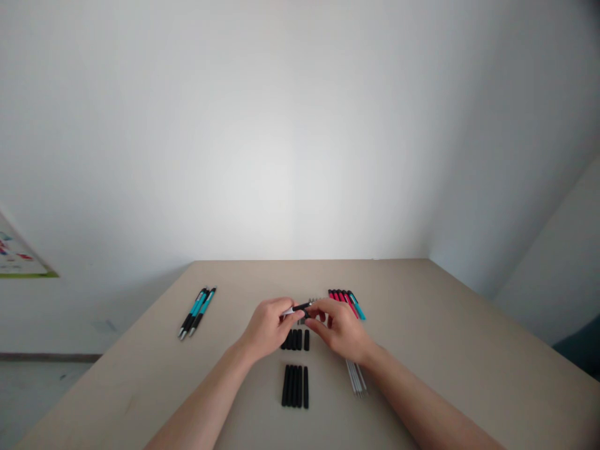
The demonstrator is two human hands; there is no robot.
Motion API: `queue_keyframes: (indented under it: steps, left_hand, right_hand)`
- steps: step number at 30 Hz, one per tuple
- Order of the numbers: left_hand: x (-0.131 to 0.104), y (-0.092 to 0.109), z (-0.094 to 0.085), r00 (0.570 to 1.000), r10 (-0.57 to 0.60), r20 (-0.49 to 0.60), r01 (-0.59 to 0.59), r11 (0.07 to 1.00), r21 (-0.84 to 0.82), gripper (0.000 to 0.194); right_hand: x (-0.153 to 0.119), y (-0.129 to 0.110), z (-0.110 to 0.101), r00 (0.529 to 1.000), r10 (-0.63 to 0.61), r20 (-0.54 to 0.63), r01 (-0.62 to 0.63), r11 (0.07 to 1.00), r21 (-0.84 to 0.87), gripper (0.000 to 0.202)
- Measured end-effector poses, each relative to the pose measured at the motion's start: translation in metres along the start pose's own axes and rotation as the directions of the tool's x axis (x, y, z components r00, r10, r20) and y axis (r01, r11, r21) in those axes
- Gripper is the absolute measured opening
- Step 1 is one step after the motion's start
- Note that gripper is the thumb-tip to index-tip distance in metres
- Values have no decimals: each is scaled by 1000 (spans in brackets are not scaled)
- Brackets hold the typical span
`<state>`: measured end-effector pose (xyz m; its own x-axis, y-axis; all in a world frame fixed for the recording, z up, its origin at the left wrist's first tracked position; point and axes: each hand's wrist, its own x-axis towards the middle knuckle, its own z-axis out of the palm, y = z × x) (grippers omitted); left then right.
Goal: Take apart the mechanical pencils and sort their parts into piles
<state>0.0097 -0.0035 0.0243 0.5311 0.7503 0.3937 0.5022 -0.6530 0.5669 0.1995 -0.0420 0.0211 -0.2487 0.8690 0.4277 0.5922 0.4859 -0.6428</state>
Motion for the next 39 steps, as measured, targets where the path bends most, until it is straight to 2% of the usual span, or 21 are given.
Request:
queue_keyframes:
  steps: [10, 18, 23, 30, 36, 39]
  left_hand:
    - [0, 1, -1, 999, 19, -31, -18, 1000, 13, 30]
    - [1, 1, 0, 1000, 17, -11, -17, 1000, 12, 28]
    - [0, -2, 1, 1000, 19, -19, -18, 999, 35, 28]
    - [1, 0, -1, 1000, -12, -3, 12, 998, 68, 26]
    - [3, -1, -2, 997, -75, -5, 75, 984, 161, 27]
    - [3, 0, -3, 996, -83, -7, 83, 983, 165, 26]
  right_hand:
    - [-1, 1, 1, 999, 38, 38, -42, 993, 108, 33]
    - [-1, 1, 2, 995, 78, 55, -85, 985, 148, 21]
    - [1, 1, -1, 994, 109, -16, -108, 992, 63, 12]
    - [3, 10, 2, 955, 295, 21, -292, 953, -82, 9]
    - [2, 7, 2, 943, 325, 76, -309, 935, -173, 11]
    - [1, 6, 0, 946, 303, 113, -274, 937, -216, 16]
